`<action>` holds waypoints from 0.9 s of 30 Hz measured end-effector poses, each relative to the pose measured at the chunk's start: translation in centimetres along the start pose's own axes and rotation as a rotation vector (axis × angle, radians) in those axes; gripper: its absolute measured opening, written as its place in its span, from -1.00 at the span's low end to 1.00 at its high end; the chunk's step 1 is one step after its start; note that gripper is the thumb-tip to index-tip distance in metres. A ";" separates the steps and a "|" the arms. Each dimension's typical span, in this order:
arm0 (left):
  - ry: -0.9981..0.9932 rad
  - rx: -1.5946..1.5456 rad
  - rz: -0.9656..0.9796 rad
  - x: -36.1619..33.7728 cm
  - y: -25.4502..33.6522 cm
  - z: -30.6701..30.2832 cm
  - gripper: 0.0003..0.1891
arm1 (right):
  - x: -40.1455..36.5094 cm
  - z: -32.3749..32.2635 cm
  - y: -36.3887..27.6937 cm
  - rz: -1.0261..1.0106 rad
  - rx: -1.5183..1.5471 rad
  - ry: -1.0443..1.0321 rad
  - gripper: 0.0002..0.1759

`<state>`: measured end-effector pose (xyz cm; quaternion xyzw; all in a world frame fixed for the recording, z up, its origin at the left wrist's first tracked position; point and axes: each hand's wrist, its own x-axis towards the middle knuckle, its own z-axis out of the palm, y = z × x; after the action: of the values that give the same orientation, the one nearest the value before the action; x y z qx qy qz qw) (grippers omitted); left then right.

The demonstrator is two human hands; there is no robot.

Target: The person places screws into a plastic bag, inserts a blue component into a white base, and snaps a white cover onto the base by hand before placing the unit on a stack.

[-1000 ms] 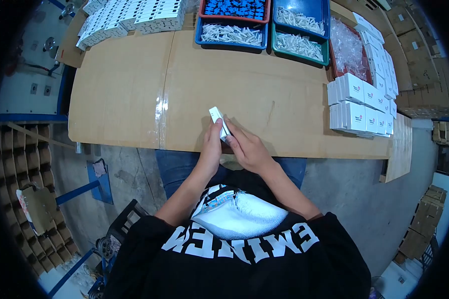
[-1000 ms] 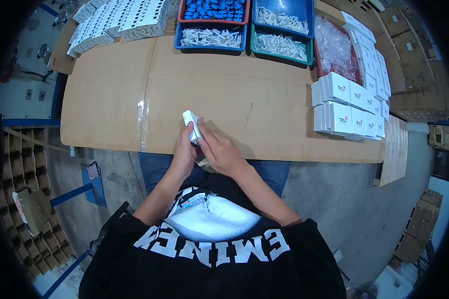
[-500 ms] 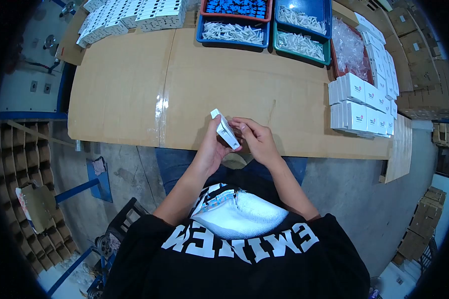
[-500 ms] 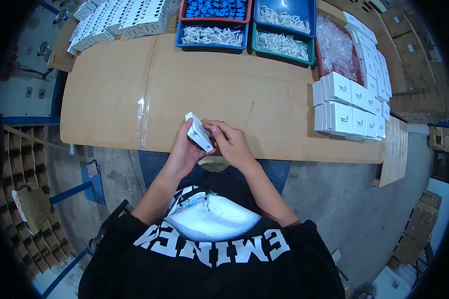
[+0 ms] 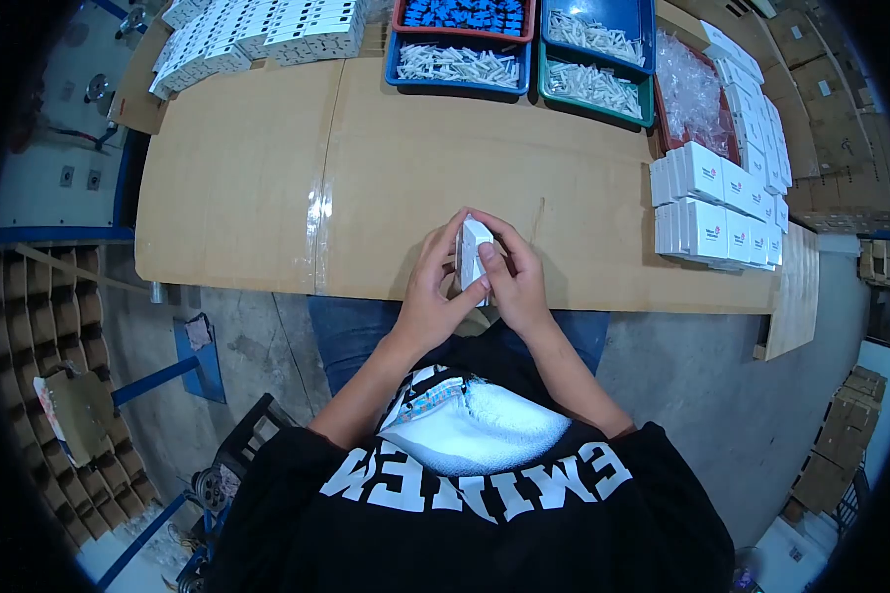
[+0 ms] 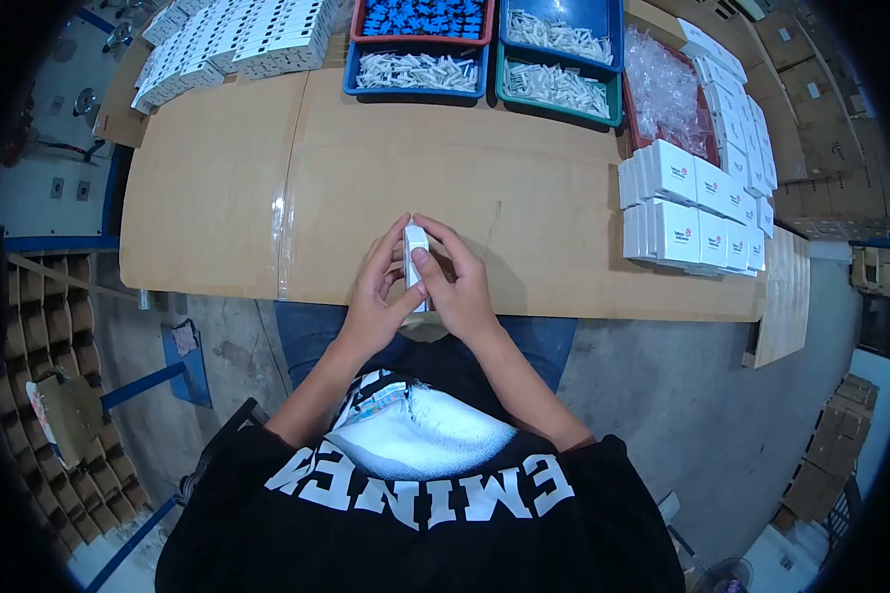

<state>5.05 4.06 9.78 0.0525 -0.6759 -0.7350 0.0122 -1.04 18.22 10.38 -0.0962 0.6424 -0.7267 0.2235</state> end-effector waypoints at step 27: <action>0.012 -0.130 0.062 -0.4 0.7 0.4 0.11 | -0.8 0.1 0.4 -0.407 -0.266 -0.045 -0.30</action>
<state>5.39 4.43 10.56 0.0352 -0.6279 -0.7763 0.0424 -0.18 18.47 10.11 -0.2682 0.6947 -0.6636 0.0720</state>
